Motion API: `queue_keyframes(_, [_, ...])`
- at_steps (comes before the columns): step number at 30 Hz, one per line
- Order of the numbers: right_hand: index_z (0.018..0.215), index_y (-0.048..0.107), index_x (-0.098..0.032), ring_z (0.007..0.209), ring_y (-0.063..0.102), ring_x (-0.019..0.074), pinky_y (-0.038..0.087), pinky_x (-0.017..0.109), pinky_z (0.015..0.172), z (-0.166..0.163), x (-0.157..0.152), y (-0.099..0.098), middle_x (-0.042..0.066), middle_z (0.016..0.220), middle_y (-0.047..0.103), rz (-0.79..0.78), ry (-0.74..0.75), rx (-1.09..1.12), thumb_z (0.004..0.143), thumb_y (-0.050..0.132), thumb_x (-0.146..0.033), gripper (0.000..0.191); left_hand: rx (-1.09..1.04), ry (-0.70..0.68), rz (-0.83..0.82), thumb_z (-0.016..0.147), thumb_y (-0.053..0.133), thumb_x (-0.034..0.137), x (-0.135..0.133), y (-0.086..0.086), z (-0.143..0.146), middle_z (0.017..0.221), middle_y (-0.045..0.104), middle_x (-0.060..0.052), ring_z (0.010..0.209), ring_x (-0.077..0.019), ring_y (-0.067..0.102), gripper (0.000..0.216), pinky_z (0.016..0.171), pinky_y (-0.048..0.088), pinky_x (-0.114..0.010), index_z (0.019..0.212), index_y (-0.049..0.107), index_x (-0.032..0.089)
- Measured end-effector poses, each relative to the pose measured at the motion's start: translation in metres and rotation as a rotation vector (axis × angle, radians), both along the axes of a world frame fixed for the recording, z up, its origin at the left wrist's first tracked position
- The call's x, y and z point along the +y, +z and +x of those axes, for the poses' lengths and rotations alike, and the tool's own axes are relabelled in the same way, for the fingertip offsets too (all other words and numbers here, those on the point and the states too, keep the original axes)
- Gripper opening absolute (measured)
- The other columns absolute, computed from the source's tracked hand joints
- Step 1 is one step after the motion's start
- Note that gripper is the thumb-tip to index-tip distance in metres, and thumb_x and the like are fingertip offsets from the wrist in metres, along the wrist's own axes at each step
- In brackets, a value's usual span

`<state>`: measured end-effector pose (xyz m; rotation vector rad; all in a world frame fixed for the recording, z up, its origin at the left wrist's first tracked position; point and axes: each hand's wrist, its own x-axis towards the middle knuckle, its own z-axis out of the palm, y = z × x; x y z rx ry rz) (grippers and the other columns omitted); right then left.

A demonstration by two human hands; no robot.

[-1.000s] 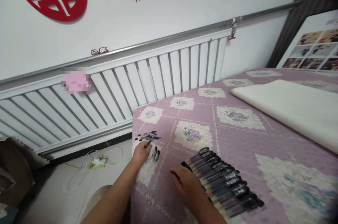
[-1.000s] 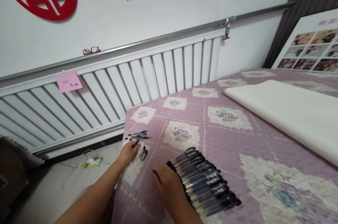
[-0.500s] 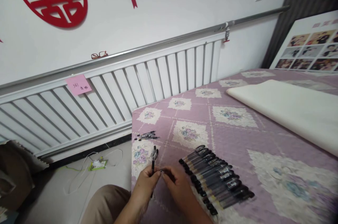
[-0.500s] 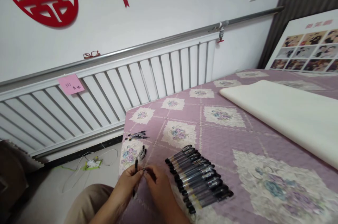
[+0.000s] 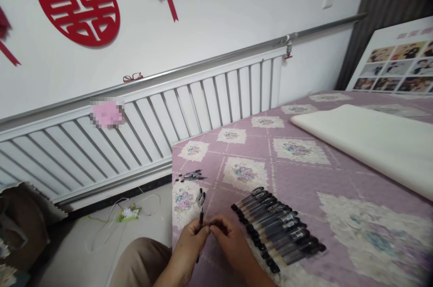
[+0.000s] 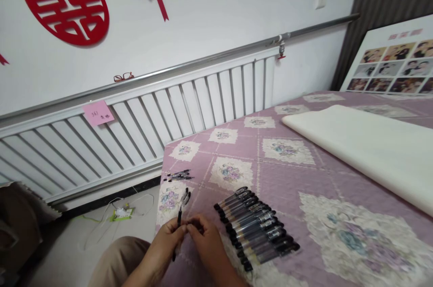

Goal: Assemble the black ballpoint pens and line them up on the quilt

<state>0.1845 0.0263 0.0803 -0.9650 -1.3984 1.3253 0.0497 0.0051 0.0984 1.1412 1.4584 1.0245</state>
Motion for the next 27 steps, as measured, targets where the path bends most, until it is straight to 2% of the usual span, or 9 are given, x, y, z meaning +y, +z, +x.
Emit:
queue_keyframes(3, [0.083,0.062,-0.019,0.077,0.06,0.0183,0.045,0.028,0.07,0.002,0.0,-0.001,0.002,0.08,0.066,-0.026,0.006,-0.003,0.077,0.055,-0.033,0.017,0.159,-0.035,0.09,0.081,0.048,0.05,-0.005,0.001,-0.009,0.07,0.056,0.002,0.059,-0.0117,0.048,0.039,0.055,0.036,-0.022,0.096,0.063,0.017])
queue_keyframes(7, [0.083,0.06,-0.019,0.068,0.059,0.017,0.045,0.026,0.06,0.005,0.0,-0.003,0.001,0.073,0.064,-0.101,0.022,0.009,0.078,0.051,-0.036,0.02,0.435,-0.052,0.287,0.088,0.038,0.046,-0.008,-0.001,-0.019,0.087,0.064,-0.005,0.083,-0.0192,0.056,0.038,0.076,0.043,-0.03,0.096,0.064,0.018])
queue_keyframes(10, [0.087,0.063,-0.018,0.067,0.059,0.0173,0.046,0.027,0.06,0.01,0.0,-0.002,0.002,0.071,0.065,-0.089,-0.004,-0.054,0.077,0.052,-0.037,0.024,0.576,-0.101,0.366,0.089,0.037,0.041,-0.01,-0.005,-0.022,0.094,0.065,-0.007,0.09,-0.0212,0.057,0.036,0.082,0.043,-0.034,0.099,0.064,0.02])
queue_keyframes(15, [0.094,0.069,-0.018,0.081,0.063,0.0226,0.048,0.034,0.075,0.02,0.0,0.003,0.006,0.086,0.071,-0.035,-0.062,-0.169,0.076,0.052,-0.036,0.031,0.759,-0.132,0.437,0.09,0.036,0.035,-0.015,-0.018,-0.022,0.099,0.066,-0.008,0.095,-0.0233,0.057,0.034,0.086,0.043,-0.038,0.108,0.063,0.023])
queue_keyframes(21, [0.091,0.071,-0.019,0.095,0.063,0.0236,0.046,0.038,0.089,0.026,-0.003,0.003,0.006,0.096,0.072,0.008,-0.015,-0.207,0.076,0.052,-0.033,0.028,0.872,-0.145,0.471,0.088,0.042,0.028,-0.021,-0.034,-0.019,0.099,0.067,-0.005,0.093,-0.0228,0.057,0.027,0.085,0.042,-0.04,0.105,0.063,0.025])
queue_keyframes(24, [0.092,0.07,-0.019,0.094,0.063,0.0227,0.046,0.038,0.089,0.026,-0.005,0.0,0.006,0.097,0.071,0.0,0.016,-0.198,0.075,0.053,-0.03,0.026,0.897,-0.164,0.459,0.087,0.043,0.025,-0.021,-0.035,-0.018,0.093,0.066,-0.004,0.089,-0.0221,0.057,0.025,0.083,0.042,-0.039,0.101,0.063,0.025])
queue_keyframes(27, [0.092,0.067,-0.018,0.089,0.064,0.0219,0.047,0.036,0.084,0.026,-0.004,-0.004,0.007,0.093,0.071,-0.007,-0.021,-0.212,0.073,0.054,-0.027,0.025,0.906,-0.185,0.452,0.088,0.043,0.025,-0.02,-0.034,-0.018,0.089,0.066,-0.004,0.086,-0.0216,0.056,0.023,0.081,0.041,-0.038,0.098,0.063,0.025])
